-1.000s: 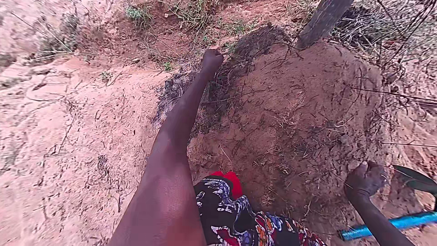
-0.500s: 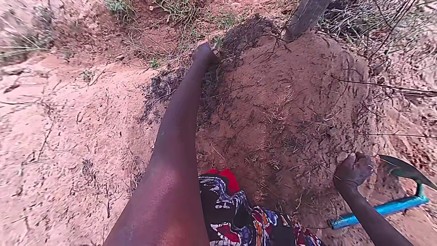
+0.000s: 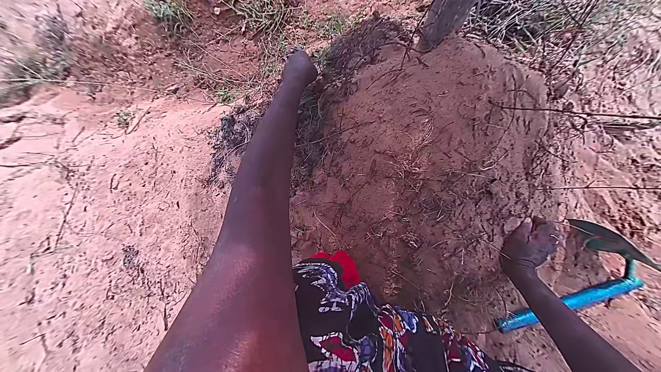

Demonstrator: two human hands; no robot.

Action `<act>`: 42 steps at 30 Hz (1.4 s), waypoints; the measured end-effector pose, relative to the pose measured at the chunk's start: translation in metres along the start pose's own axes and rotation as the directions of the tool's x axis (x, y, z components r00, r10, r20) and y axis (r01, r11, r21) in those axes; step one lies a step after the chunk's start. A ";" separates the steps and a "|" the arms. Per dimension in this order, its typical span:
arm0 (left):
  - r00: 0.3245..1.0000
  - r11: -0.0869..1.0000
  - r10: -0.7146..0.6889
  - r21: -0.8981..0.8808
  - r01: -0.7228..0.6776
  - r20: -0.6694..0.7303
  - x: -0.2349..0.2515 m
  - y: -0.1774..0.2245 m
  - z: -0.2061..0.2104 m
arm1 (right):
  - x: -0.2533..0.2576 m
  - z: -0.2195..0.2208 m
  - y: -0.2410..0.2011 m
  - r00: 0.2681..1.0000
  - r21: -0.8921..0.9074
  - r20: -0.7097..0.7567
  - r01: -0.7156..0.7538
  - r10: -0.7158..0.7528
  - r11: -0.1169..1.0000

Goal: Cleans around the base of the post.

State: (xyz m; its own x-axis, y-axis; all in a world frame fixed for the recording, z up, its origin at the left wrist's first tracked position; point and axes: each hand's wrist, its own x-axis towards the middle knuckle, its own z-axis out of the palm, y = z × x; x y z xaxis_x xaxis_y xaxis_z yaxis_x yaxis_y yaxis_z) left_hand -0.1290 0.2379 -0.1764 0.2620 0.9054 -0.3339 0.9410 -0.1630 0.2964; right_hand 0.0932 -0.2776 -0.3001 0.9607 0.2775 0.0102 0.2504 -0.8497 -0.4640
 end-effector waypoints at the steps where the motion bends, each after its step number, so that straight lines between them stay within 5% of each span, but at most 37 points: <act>1: 1.000 0.999 -0.008 0.031 0.008 -0.005 -0.002 0.000 0.002 | 0.001 0.000 0.000 1.000 0.001 -0.001 -0.004 0.004 1.000; 13: 0.995 0.976 0.076 0.209 -0.061 -0.064 -0.004 0.010 0.015 | 0.001 0.000 0.000 1.000 -0.006 0.010 -0.003 0.003 1.000; 20: 0.984 0.981 0.179 0.085 -0.177 -0.018 0.005 0.000 0.017 | 0.001 0.000 -0.001 1.000 0.004 -0.005 0.008 -0.008 1.000; 29: 0.955 0.903 0.296 0.323 -0.283 0.009 -0.030 -0.001 0.022 | 0.000 -0.002 -0.004 0.999 -0.004 0.019 -0.031 0.031 1.000; 34: 0.932 0.901 0.356 0.239 -0.363 0.072 -0.040 -0.014 0.023 | 0.000 0.000 -0.001 1.000 0.007 0.007 -0.018 0.018 1.000; 42: 0.928 0.928 0.372 0.000 -0.372 -0.016 -0.053 -0.026 0.034 | 0.001 0.002 0.004 1.000 0.022 -0.003 0.003 -0.003 1.000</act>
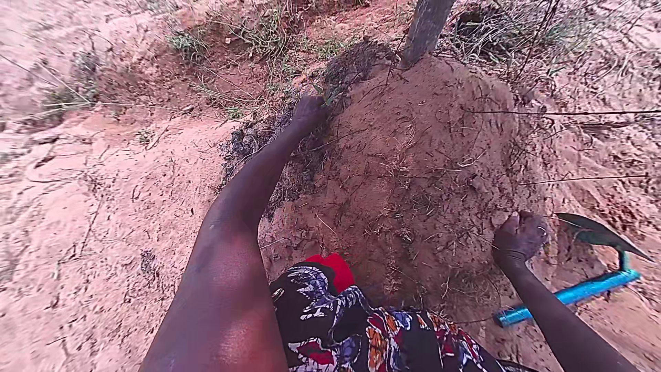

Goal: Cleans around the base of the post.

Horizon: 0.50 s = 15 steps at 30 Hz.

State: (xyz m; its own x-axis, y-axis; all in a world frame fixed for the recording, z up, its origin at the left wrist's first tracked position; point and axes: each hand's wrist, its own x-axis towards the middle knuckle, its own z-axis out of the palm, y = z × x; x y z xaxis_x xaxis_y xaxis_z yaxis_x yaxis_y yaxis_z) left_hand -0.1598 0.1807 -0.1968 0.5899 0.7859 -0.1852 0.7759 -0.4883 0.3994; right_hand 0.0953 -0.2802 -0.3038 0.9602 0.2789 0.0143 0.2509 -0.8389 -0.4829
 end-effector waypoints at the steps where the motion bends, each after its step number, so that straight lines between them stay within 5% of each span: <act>1: 1.000 1.000 0.006 -0.018 -0.006 -0.014 -0.003 0.000 0.001 | 0.001 0.000 0.001 1.000 0.003 0.003 0.003 -0.003 1.000; 6: 0.999 0.999 0.027 -0.020 -0.028 -0.042 -0.071 -0.034 -0.001 | 0.003 -0.001 0.003 1.000 -0.005 0.007 0.000 0.000 1.000; 10: 0.974 0.995 -0.039 -0.099 0.018 -0.222 -0.119 -0.082 -0.014 | 0.004 -0.001 -0.001 1.000 -0.011 0.019 -0.017 0.017 1.000; 12: 0.914 0.968 -0.115 -0.250 0.016 -0.390 -0.121 -0.103 -0.021 | 0.001 -0.001 -0.002 0.999 -0.010 0.027 -0.025 0.025 1.000; 15: 0.735 0.829 -0.398 -0.559 0.032 -0.548 -0.097 -0.116 -0.036 | 0.001 0.001 -0.002 0.999 -0.016 0.011 -0.032 0.033 0.999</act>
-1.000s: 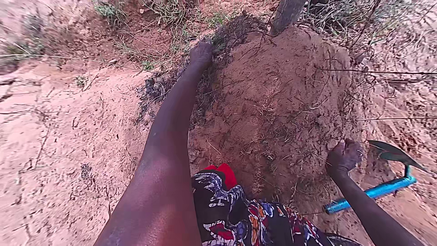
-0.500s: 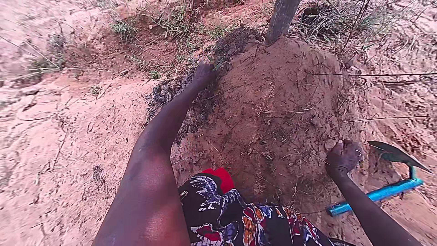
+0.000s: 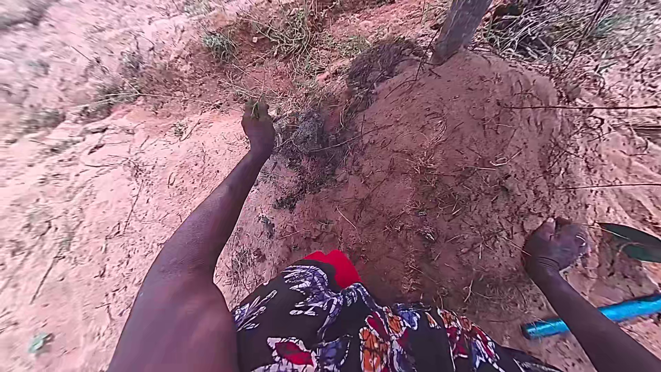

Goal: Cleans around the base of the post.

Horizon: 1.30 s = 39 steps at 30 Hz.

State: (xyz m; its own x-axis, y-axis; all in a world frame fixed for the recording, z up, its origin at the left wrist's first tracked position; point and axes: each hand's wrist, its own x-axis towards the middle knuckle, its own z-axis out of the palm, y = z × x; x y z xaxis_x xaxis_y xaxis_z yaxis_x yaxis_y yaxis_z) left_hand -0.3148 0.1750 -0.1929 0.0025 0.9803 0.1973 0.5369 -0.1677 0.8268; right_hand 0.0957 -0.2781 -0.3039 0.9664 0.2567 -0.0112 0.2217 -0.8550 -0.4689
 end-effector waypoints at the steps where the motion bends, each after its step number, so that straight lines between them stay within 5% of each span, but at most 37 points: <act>1: 0.996 0.995 -0.074 -0.076 0.070 -0.056 0.013 0.003 0.004 | 0.000 0.000 -0.001 1.000 0.000 -0.002 -0.012 0.012 1.000; 4: 0.979 0.958 -0.204 -0.208 0.198 -0.008 0.042 0.018 0.022 | -0.002 -0.001 -0.009 0.997 -0.017 0.014 -0.081 0.082 0.997; 8: 0.941 0.919 -0.106 -0.329 0.216 0.322 0.055 0.042 0.063 | -0.002 0.000 -0.010 0.996 -0.010 0.008 -0.090 0.090 0.996; 10: 0.888 0.981 -0.040 -0.149 0.121 0.458 0.060 0.045 0.088 | -0.003 0.000 -0.008 0.998 0.006 -0.008 -0.067 0.067 0.998; 12: 0.840 0.966 -0.062 0.243 -0.084 0.538 0.068 0.052 0.105 | -0.002 0.000 -0.007 0.999 0.012 -0.015 -0.052 0.052 0.999; 16: 0.768 0.647 -0.145 0.647 -0.403 0.623 0.074 0.065 0.130 | -0.001 0.001 -0.005 1.000 0.001 -0.024 -0.002 0.002 1.000; 21: 0.758 0.408 -0.305 0.799 -0.442 0.576 0.065 0.083 0.152 | -0.001 0.003 0.000 0.998 0.019 -0.047 0.031 -0.030 0.999; 31: 0.796 0.468 -0.369 0.836 -0.286 0.479 0.069 0.080 0.171 | -0.003 0.003 0.000 0.998 0.024 -0.052 0.046 -0.045 0.999; 39: 0.796 0.302 -0.331 0.856 -0.420 0.507 0.052 0.081 0.188 | -0.003 0.002 0.003 0.998 0.021 -0.047 0.052 -0.051 0.998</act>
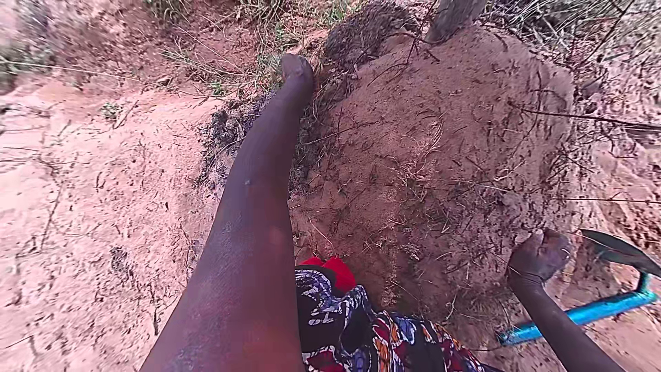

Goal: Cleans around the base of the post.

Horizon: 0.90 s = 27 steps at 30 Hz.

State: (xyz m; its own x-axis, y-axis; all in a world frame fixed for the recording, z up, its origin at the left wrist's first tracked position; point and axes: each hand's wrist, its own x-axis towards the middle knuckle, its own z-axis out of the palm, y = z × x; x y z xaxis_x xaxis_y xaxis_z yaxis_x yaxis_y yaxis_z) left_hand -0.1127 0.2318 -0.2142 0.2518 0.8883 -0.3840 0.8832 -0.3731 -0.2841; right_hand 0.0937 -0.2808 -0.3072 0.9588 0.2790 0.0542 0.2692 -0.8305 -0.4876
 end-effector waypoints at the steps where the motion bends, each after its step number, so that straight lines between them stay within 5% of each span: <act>1: 1.000 1.000 -0.004 0.018 0.004 -0.005 -0.001 0.001 0.002 | 0.000 0.000 -0.001 1.000 -0.001 0.002 0.000 0.000 1.000; 8: 0.999 0.999 -0.031 -0.026 0.032 0.015 -0.002 -0.001 0.000 | 0.003 0.002 -0.001 0.997 0.006 0.022 -0.069 0.069 0.998; 11: 0.996 0.994 0.055 -0.095 -0.061 -0.071 -0.023 -0.009 0.002 | 0.003 0.001 0.000 0.998 0.002 0.019 -0.061 0.061 0.998; 14: 0.993 0.988 0.116 -0.102 -0.114 0.020 -0.053 -0.015 -0.019 | 0.001 0.001 -0.004 0.998 0.000 0.016 -0.059 0.059 0.998; 18: 0.985 0.979 0.135 -0.139 -0.149 -0.103 -0.020 -0.030 0.011 | 0.001 0.001 -0.005 0.998 -0.004 0.020 -0.062 0.063 0.998; 27: 0.941 0.949 0.314 0.004 -0.316 -0.125 -0.031 -0.040 0.014 | 0.002 0.001 -0.003 0.997 -0.009 0.019 -0.069 0.069 0.998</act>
State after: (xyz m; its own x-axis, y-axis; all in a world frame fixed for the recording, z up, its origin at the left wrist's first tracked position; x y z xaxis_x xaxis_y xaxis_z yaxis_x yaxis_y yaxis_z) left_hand -0.1608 0.2157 -0.2032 0.5636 0.7523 -0.3412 0.7568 -0.6358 -0.1517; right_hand 0.0943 -0.2768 -0.3066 0.9731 0.2303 0.0038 0.2035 -0.8519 -0.4825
